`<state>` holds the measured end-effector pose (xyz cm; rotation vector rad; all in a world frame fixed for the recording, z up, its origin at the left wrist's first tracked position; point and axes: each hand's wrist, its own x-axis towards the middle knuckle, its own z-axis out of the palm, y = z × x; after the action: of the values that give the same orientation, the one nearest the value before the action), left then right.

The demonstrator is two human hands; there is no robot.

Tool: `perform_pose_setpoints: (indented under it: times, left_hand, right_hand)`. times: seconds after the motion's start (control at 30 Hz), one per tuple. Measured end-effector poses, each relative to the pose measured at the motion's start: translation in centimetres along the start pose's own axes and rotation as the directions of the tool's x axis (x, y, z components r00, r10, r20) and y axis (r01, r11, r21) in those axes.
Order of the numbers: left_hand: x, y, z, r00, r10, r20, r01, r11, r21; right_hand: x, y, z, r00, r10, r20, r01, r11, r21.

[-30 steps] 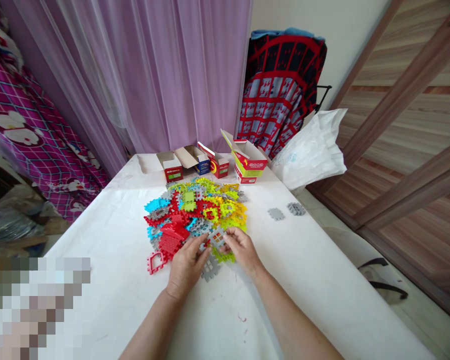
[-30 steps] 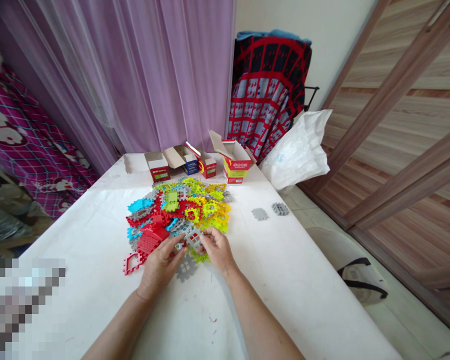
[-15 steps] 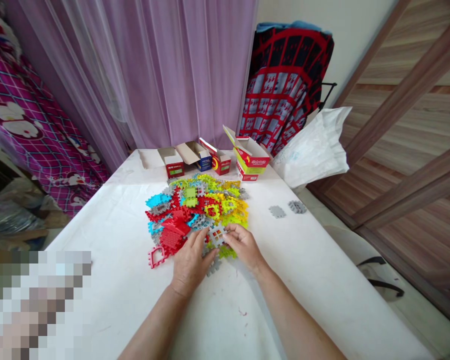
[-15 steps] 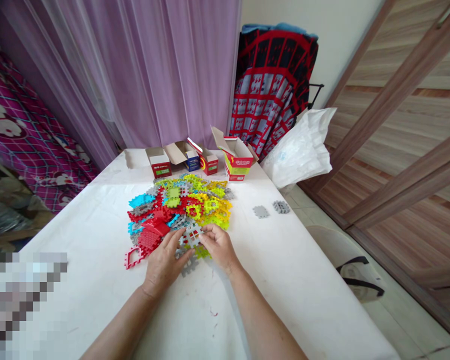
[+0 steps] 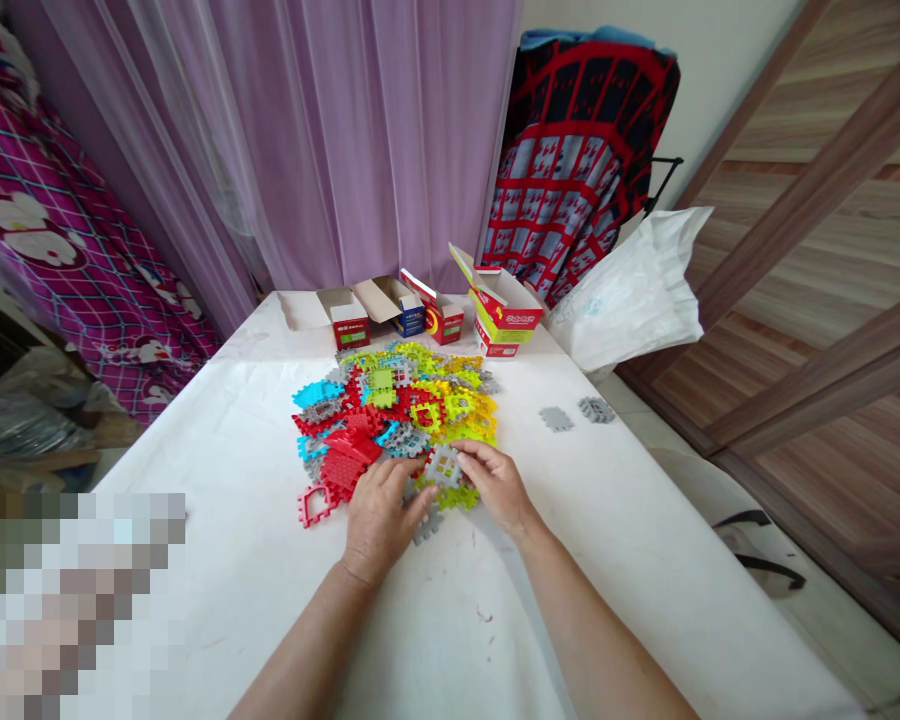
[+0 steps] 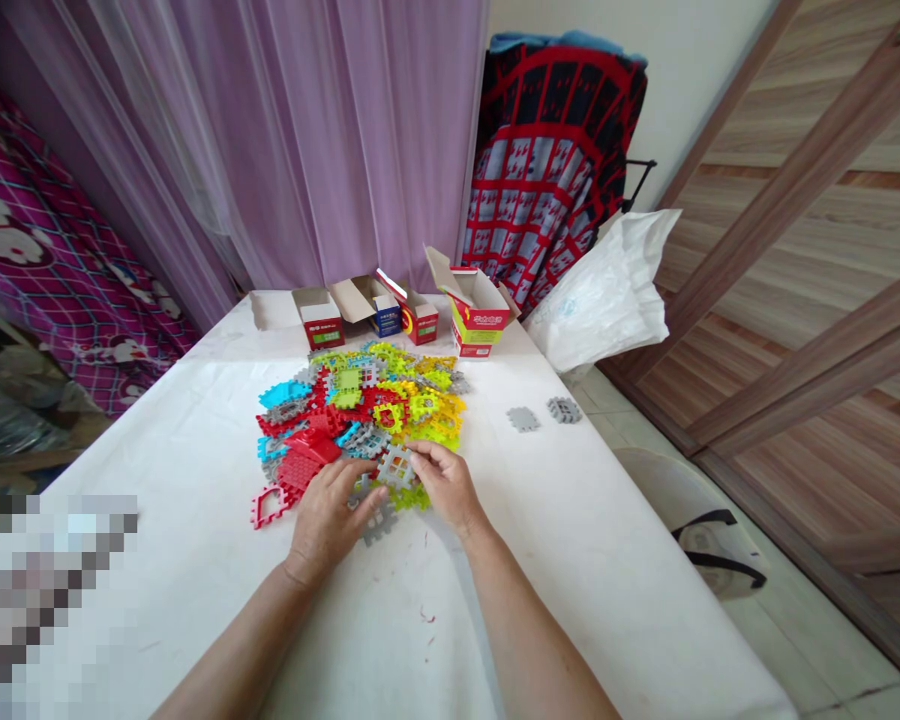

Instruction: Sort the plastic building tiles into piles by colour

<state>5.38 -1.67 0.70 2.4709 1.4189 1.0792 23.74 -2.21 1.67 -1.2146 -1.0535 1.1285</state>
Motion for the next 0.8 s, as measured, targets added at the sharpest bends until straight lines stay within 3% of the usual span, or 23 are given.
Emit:
perform_pose_setpoints:
  times: [0.23,0.43,0.67,0.8]
  left_hand:
    - [0.4,-0.4,0.0,1.000,-0.022,-0.017,0.019,0.985,-0.169]
    - [0.3,-0.4,0.1,0.984,-0.177,0.021,0.175,0.937,-0.302]
    - [-0.1,-0.8,1.1,0.888,-0.421,0.182,0.443,0.681,-0.584]
    - [0.3,-0.4,0.7,0.860,-0.468,0.205,0.483,0.617,-0.621]
  right_hand:
    - [-0.1,0.3,0.2,0.994,-0.073,0.076,0.078,0.995,-0.070]
    - [-0.1,1.0,0.4,0.988,-0.140,0.064,0.147,0.983,-0.111]
    - [-0.5,0.7,0.0,0.966,-0.191,0.171,0.233,0.934,-0.272]
    - [-0.9,0.2,0.1,0.931,-0.254,0.262,0.357,0.782,-0.511]
